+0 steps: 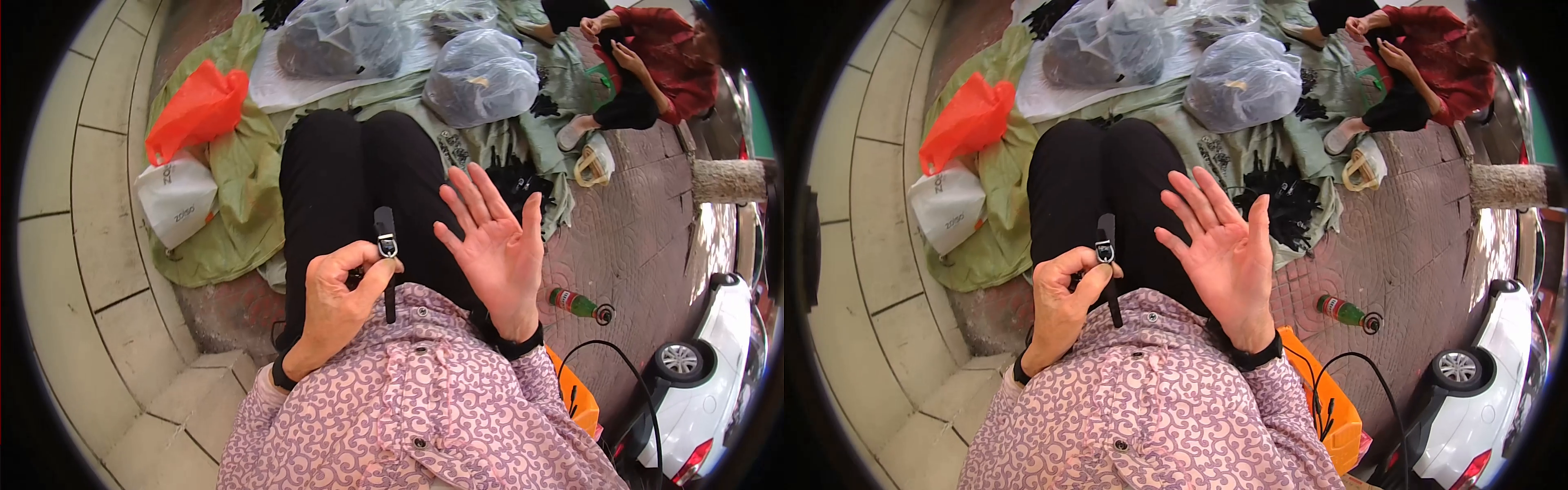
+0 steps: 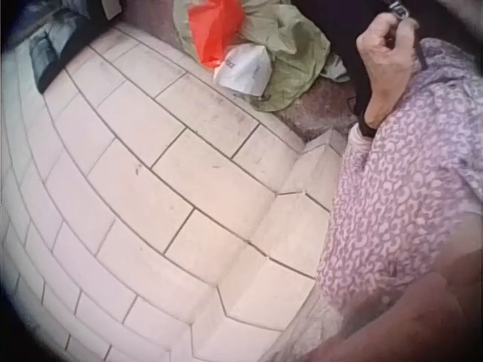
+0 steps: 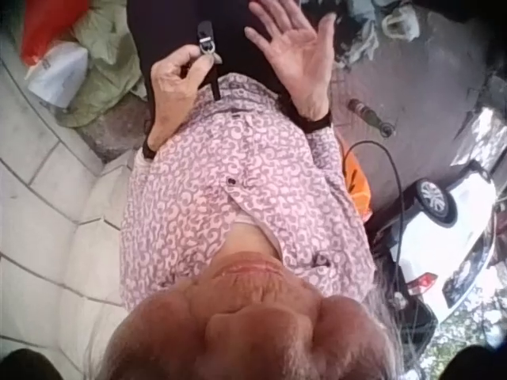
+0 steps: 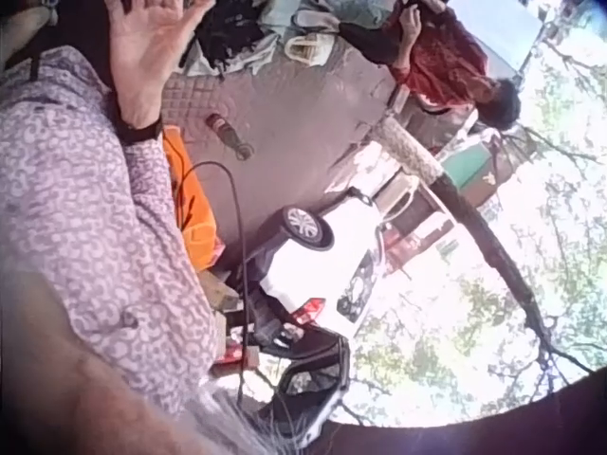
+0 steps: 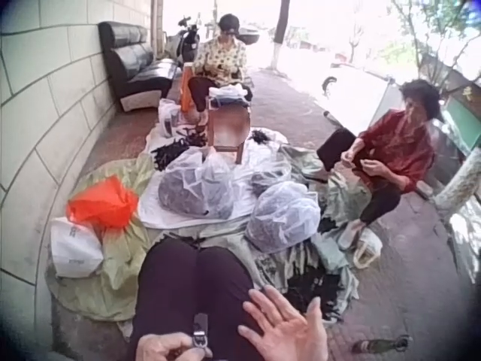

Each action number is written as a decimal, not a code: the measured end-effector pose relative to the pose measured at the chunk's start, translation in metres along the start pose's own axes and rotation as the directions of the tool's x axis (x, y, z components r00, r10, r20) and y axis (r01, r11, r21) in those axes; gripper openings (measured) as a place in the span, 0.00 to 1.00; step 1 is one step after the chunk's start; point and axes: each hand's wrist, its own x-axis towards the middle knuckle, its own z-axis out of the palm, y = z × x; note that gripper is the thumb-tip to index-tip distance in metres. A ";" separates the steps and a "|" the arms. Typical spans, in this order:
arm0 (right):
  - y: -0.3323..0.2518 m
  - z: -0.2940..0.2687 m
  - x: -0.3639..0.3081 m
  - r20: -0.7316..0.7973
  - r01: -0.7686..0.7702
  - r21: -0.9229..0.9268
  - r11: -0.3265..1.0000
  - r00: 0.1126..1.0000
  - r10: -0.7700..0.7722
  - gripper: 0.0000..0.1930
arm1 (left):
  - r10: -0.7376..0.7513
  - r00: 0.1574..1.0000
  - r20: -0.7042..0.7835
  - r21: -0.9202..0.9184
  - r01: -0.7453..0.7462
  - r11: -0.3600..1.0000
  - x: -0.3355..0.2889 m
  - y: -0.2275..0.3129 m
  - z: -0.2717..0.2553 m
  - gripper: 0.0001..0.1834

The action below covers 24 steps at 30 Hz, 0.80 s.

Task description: Manually assemble small plastic and fabric strap components for shoes.

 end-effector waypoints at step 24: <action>0.005 0.006 -0.012 0.126 0.088 -0.591 0.802 0.992 -0.017 0.14 | 0.227 0.958 0.177 0.107 -0.248 0.963 0.009 0.002 0.022 0.02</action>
